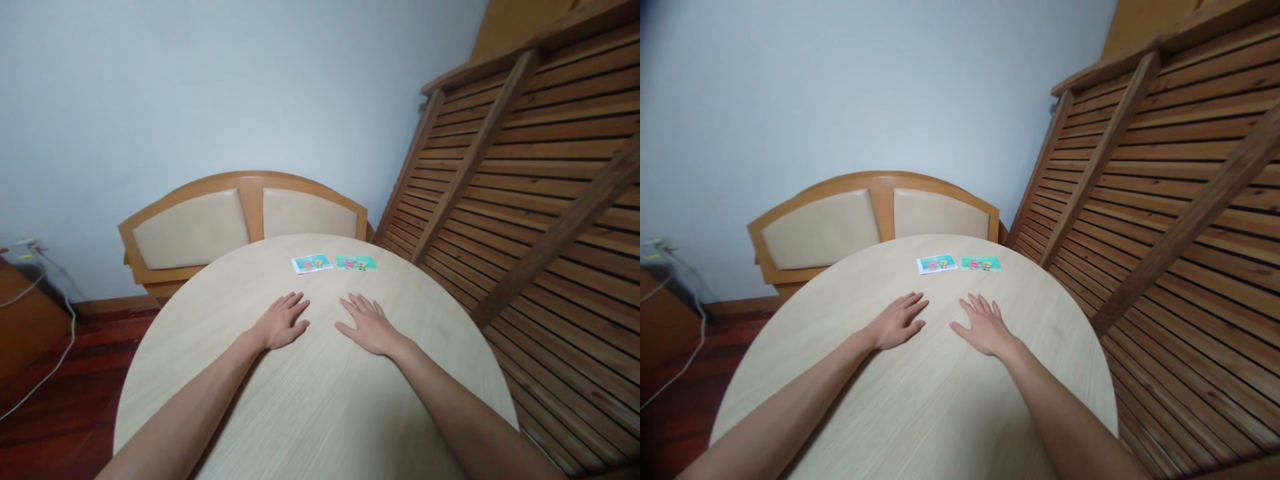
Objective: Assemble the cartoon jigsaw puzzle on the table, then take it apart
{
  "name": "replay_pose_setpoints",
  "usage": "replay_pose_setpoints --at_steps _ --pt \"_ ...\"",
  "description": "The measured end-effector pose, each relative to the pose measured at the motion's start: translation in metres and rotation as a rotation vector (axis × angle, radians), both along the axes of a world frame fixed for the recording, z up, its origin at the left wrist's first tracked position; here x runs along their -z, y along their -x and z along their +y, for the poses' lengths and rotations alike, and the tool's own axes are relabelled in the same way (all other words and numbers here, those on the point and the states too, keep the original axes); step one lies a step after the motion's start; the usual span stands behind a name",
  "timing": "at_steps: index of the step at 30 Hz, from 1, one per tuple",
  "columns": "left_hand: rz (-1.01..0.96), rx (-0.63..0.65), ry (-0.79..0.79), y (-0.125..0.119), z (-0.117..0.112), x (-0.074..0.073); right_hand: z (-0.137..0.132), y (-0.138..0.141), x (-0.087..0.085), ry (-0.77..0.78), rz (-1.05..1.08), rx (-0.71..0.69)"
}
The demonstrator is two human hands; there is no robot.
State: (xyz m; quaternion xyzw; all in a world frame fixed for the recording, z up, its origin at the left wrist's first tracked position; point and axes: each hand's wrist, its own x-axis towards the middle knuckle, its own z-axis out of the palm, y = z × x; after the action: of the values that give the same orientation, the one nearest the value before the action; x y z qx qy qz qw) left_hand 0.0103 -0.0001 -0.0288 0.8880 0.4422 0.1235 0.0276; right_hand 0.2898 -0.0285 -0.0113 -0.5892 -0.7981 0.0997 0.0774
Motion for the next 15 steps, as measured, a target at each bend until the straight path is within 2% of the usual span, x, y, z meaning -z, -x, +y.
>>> replay_pose_setpoints --at_steps 2,5,8,10,11,13,15 --pt "0.027 -0.027 0.012 -0.003 -0.007 -0.007 0.006 0.0 -0.002 -0.068 -0.006 0.001" --pt "0.089 -0.024 0.047 -0.008 -0.037 -0.034 0.024 0.001 -0.007 -0.164 -0.046 0.011" --pt "0.015 0.104 0.042 -0.001 -0.091 -0.068 0.051 0.001 -0.011 -0.193 -0.131 0.016" --pt "-0.161 0.173 -0.012 0.016 -0.136 -0.08 0.072 -0.002 -0.01 -0.196 -0.178 0.046" --pt "-0.292 0.154 -0.075 0.03 -0.159 -0.079 0.084 -0.004 -0.008 -0.199 -0.193 0.069" --pt "-0.577 0.039 -0.279 0.065 -0.205 -0.062 0.105 -0.009 -0.002 -0.204 -0.202 0.105" --pt "-0.784 -0.285 -0.377 0.106 -0.246 -0.026 0.124 -0.013 0.005 -0.184 -0.185 0.129"
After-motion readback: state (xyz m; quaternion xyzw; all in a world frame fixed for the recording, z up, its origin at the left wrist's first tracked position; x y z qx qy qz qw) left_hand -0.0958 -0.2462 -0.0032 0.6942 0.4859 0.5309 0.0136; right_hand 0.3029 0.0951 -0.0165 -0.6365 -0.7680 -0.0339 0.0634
